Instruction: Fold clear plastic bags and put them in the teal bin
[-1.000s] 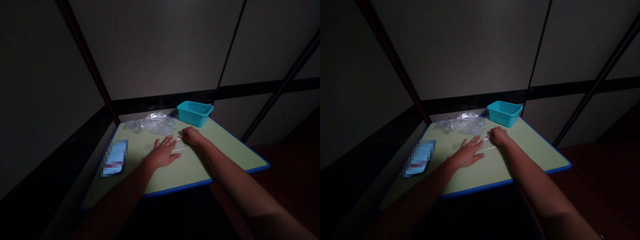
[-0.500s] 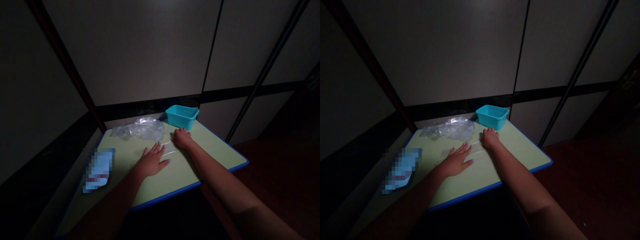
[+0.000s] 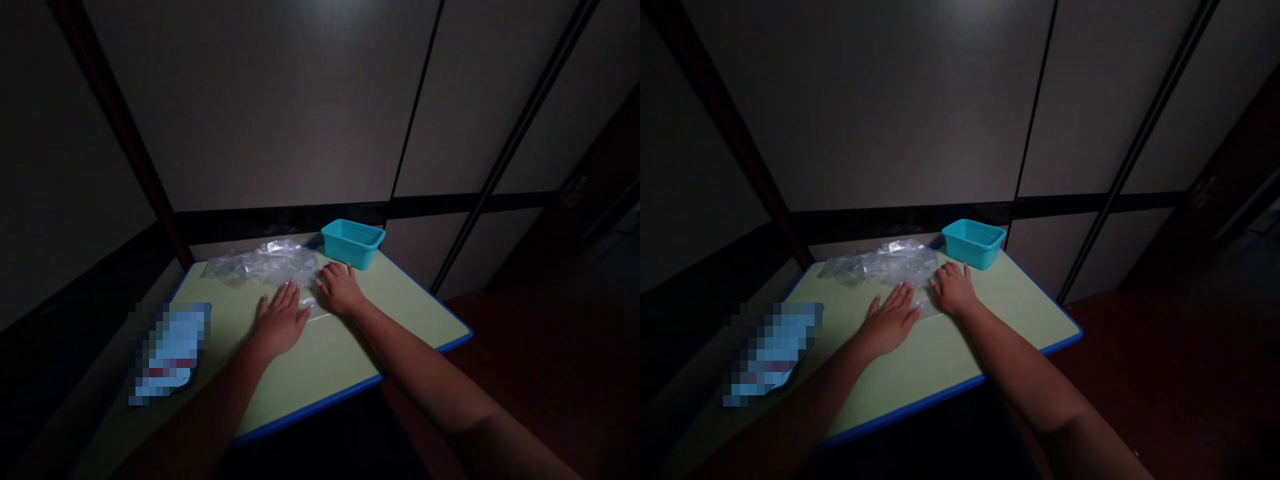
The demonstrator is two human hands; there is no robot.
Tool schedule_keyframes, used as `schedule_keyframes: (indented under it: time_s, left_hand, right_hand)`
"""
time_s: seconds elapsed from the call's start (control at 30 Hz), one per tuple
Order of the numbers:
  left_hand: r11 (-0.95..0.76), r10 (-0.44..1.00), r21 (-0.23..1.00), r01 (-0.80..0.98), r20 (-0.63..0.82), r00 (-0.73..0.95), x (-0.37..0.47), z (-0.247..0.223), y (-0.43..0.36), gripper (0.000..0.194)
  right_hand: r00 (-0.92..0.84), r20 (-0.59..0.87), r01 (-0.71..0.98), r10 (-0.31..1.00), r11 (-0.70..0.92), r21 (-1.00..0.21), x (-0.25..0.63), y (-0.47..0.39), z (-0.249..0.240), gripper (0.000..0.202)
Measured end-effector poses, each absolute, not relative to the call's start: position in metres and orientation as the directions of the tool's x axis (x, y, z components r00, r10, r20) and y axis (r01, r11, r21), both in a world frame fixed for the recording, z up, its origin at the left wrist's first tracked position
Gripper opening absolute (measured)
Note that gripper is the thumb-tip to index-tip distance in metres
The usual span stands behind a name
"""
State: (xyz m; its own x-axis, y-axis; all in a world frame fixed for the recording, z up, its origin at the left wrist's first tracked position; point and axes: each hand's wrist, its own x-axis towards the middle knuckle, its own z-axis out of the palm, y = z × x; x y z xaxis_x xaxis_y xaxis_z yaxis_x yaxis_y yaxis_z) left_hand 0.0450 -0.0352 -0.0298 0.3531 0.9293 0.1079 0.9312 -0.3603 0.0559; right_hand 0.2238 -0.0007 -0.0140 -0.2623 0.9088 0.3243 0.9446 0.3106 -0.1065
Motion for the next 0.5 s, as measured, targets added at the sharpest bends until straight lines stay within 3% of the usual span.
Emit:
schedule_keyframes:
  time_s: [0.13, 0.27, 0.5]
  left_hand:
    - [-0.234, 0.968, 0.053, 0.971, 0.1, 0.228, 0.038, -0.033, -0.027, 0.059]
    - [-0.208, 0.978, 0.051, 0.977, 0.04, 0.206, 0.034, -0.037, -0.023, 0.058]
    - [-0.195, 0.98, 0.079, 0.977, -0.033, 0.199, 0.034, -0.035, -0.023, 0.062]
  right_hand:
    - [-0.4, 0.254, 0.89, 0.881, 0.44, -0.124, 0.21, -0.01, -0.016, 0.048]
    - [-0.518, 0.139, 0.825, 0.844, 0.536, -0.18, 0.193, -0.025, -0.019, 0.059]
    - [-0.515, -0.003, 0.833, 0.857, 0.5, -0.238, 0.196, -0.035, -0.025, 0.067]
